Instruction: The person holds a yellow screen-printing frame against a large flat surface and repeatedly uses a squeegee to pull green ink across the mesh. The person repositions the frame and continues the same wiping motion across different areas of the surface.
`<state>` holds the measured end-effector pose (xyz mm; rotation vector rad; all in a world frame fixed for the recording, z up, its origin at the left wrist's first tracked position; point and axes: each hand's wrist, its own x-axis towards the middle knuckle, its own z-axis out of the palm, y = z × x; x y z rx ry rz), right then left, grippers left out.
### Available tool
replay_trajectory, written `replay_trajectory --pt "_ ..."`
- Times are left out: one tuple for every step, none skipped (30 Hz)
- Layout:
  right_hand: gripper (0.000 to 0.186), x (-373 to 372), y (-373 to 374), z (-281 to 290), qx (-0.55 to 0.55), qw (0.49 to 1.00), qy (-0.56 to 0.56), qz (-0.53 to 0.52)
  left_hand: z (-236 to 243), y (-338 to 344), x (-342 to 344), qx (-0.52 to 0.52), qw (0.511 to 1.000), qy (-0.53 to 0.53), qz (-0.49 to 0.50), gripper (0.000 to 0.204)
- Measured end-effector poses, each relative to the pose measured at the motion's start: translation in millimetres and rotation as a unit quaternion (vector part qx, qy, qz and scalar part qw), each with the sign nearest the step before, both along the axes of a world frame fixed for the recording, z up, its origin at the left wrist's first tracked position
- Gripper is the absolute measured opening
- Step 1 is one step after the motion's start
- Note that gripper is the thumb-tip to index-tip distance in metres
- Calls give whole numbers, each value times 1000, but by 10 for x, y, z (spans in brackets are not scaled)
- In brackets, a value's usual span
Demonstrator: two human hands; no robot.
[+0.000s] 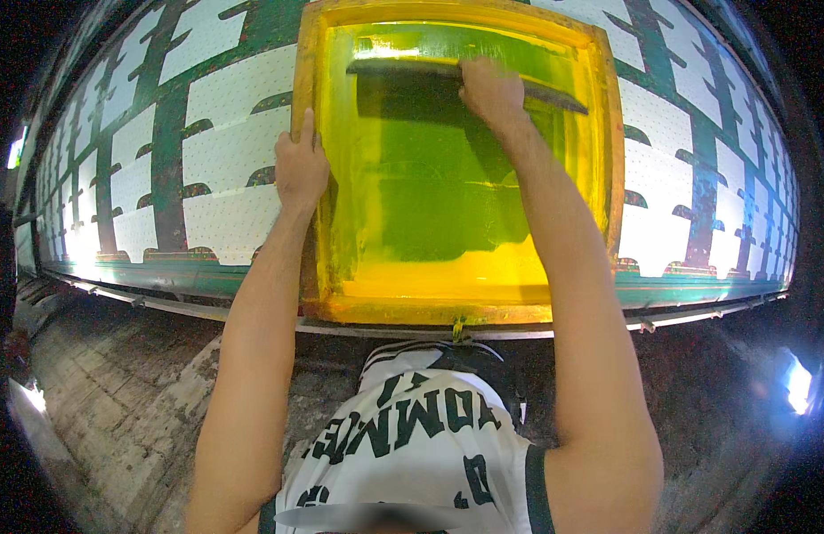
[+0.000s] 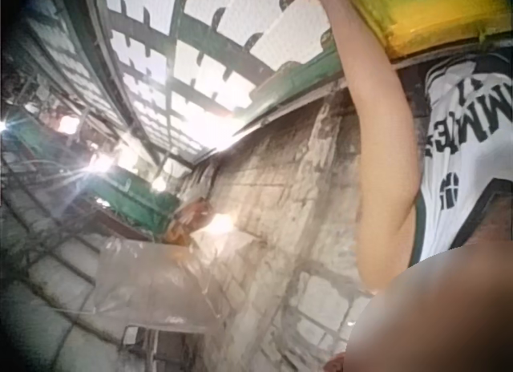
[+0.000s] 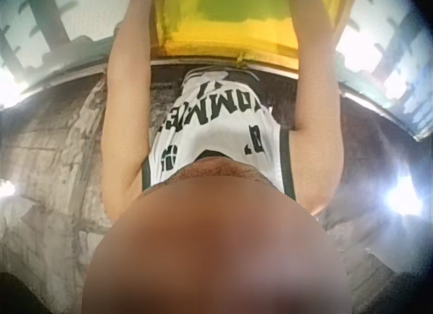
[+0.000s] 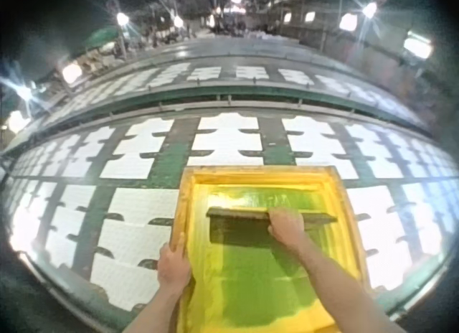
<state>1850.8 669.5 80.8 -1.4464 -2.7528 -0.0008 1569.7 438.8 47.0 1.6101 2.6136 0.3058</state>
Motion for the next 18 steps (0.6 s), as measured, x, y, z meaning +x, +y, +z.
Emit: replay_trajectory --pt "34 -40 215 -15 5 1000 -7 -1 -19 -6 1 -5 1000 4 1 59" --pt "32 -62 405 -28 9 1000 3 7 -40 0 0 -11 1000 8 3 59" --pt "30 -83 579 -35 10 1000 4 11 -60 3 1 1 1000 17 -2 59" --pt "28 -101 721 -47 15 1000 11 23 -73 3 7 15 1000 24 -5 59" --pt "27 -114 837 -63 1 1000 2 20 -82 0 13 28 999 34 -7 59" --pt "26 -127 954 -61 -6 1000 1 24 -85 -4 19 33 999 38 -6 58" --pt "25 -143 1055 -48 -12 1000 -2 29 -87 -5 20 39 998 44 -7 58" --pt "26 -165 1161 -13 -21 999 8 28 -89 -6 25 33 998 45 -3 57" --pt "27 -187 1260 41 -29 999 17 28 -91 -2 24 43 998 41 -3 57" --pt "28 -186 1291 73 -40 999 26 27 -94 -3 21 38 999 33 -1 57" --pt "30 -176 1314 118 -38 997 50 51 -98 -3 17 34 999 27 0 56" --pt "31 -178 1375 204 -36 994 75 75 -105 7 8 31 999 30 -1 56" --pt "33 -190 1431 294 -36 989 99 101 -115 10 1 25 999 35 -1 56" --pt "36 -228 1500 391 -77 997 6 11 -127 5 0 20 999 39 -1 56" --pt "36 -268 1537 454 -75 997 0 20 -138 1 0 27 999 40 0 56" --pt "35 -306 1555 488 -73 997 -4 28 -146 2 -2 35 999 40 -2 56" --pt "35 -334 1558 496 -71 997 -7 32 -150 1 -2 37 998 43 -3 56" --pt "35 -369 1548 474 -66 998 -9 24 -150 4 1 39 998 40 -3 56"
